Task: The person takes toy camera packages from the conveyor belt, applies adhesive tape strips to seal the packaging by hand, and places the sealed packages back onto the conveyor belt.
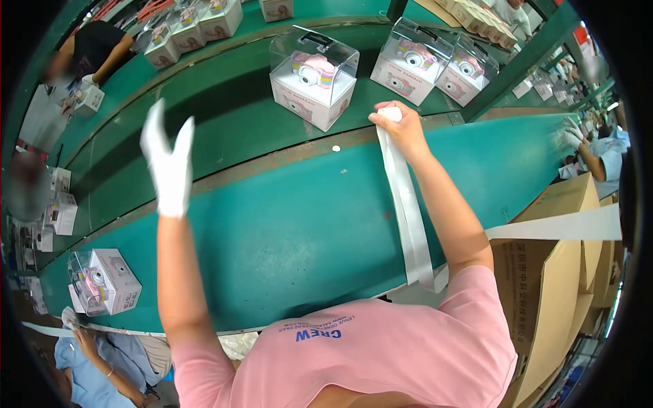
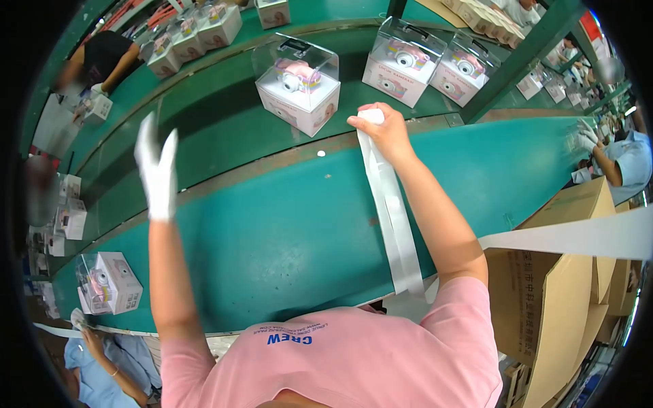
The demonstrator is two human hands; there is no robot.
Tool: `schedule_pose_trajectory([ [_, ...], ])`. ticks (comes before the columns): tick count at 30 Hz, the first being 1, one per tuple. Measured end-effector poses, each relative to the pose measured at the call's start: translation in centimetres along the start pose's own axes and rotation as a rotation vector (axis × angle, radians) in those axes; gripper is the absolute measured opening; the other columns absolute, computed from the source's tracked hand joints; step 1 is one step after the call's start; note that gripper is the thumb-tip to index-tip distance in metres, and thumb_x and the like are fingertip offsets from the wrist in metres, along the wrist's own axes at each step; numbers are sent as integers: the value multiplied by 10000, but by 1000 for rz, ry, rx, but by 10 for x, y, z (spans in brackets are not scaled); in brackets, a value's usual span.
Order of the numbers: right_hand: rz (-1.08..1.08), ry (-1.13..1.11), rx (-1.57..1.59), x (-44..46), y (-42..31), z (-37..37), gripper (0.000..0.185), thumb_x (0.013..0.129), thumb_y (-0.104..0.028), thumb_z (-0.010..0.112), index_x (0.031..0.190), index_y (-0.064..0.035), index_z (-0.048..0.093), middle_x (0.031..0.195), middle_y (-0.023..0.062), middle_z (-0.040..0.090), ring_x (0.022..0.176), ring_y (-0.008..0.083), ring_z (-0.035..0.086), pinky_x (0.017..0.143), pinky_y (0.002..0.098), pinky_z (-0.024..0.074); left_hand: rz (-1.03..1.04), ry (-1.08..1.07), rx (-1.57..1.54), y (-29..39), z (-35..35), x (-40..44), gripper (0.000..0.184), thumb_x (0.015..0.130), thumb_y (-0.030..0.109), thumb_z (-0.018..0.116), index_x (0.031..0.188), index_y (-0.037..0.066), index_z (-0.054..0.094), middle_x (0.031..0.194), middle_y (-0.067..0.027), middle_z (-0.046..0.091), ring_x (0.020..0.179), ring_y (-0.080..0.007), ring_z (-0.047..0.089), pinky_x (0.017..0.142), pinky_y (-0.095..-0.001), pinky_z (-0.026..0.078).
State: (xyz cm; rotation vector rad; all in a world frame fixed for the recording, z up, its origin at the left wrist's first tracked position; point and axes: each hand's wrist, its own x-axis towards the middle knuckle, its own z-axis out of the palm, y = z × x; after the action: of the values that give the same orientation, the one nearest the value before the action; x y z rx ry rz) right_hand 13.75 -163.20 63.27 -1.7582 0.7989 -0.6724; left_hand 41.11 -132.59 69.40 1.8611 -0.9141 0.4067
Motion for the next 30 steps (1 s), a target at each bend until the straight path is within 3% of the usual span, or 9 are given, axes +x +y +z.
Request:
schedule_pose_trajectory([
  [1,-38,25,78,5,5,8,379,781,-241,850,1042,-32,671,978,95,688,814,152,615,760,262,502,-3,6,5,-7,36,19,657,935,305,668,1468,6,426,1474,-197,456,1375,-325,418,1178,-426,292],
  [5,-28,41,278,18,19,47,332,764,-213,861,958,-23,670,1193,187,671,1053,222,637,888,287,491,-613,-441,-935,11,155,77,805,993,615,391,1513,1,389,1559,-217,369,1471,-345,287,1195,-407,225],
  [8,-194,70,167,14,5,67,294,746,-175,867,879,-36,645,1328,163,605,1133,243,613,944,302,463,-415,-541,-841,30,187,68,881,966,649,431,1515,-36,354,1546,-259,367,1431,-378,340,1187,-468,222],
  [13,-502,48,10,-27,-42,57,325,695,-139,892,747,-66,580,1438,141,563,1253,283,570,1006,337,433,-581,-292,-919,74,130,21,915,947,672,471,1497,-49,347,1506,-258,417,1347,-374,450,1125,-484,313],
  [16,-647,-16,-40,-68,-91,39,376,661,-140,910,694,-83,541,1414,144,587,1292,302,552,1013,356,431,-988,-158,-1298,100,64,-38,847,959,633,465,1509,8,306,1507,-242,416,1332,-374,476,1009,-494,465],
  [22,-760,-497,-116,-129,-132,42,411,606,-136,930,696,-84,533,1276,102,677,1148,262,622,955,351,454,-1242,-45,-1745,116,0,-171,633,999,555,453,1419,82,476,1356,-217,558,1179,-343,601,916,-494,534],
  [25,-634,-674,-18,-142,-125,50,430,587,-130,941,699,-79,528,1130,57,732,1022,233,647,881,324,466,-1452,76,-1699,109,-24,-222,498,995,351,481,1397,59,446,1436,-222,487,1263,-385,537,1022,-514,494],
  [28,-371,-742,-101,-148,-151,36,452,567,-128,948,709,-80,521,1048,43,722,943,219,630,834,311,465,-1401,-62,-1507,104,-46,-243,444,1005,276,472,1379,37,456,1438,-207,489,1293,-370,511,1092,-481,427],
  [30,-117,-784,-194,-152,-166,26,475,548,-127,956,718,-82,514,966,29,711,863,205,613,787,299,464,-902,171,-776,129,-55,-226,413,947,217,570,1315,39,512,1323,-166,545,1243,-335,509,1087,-440,398],
])
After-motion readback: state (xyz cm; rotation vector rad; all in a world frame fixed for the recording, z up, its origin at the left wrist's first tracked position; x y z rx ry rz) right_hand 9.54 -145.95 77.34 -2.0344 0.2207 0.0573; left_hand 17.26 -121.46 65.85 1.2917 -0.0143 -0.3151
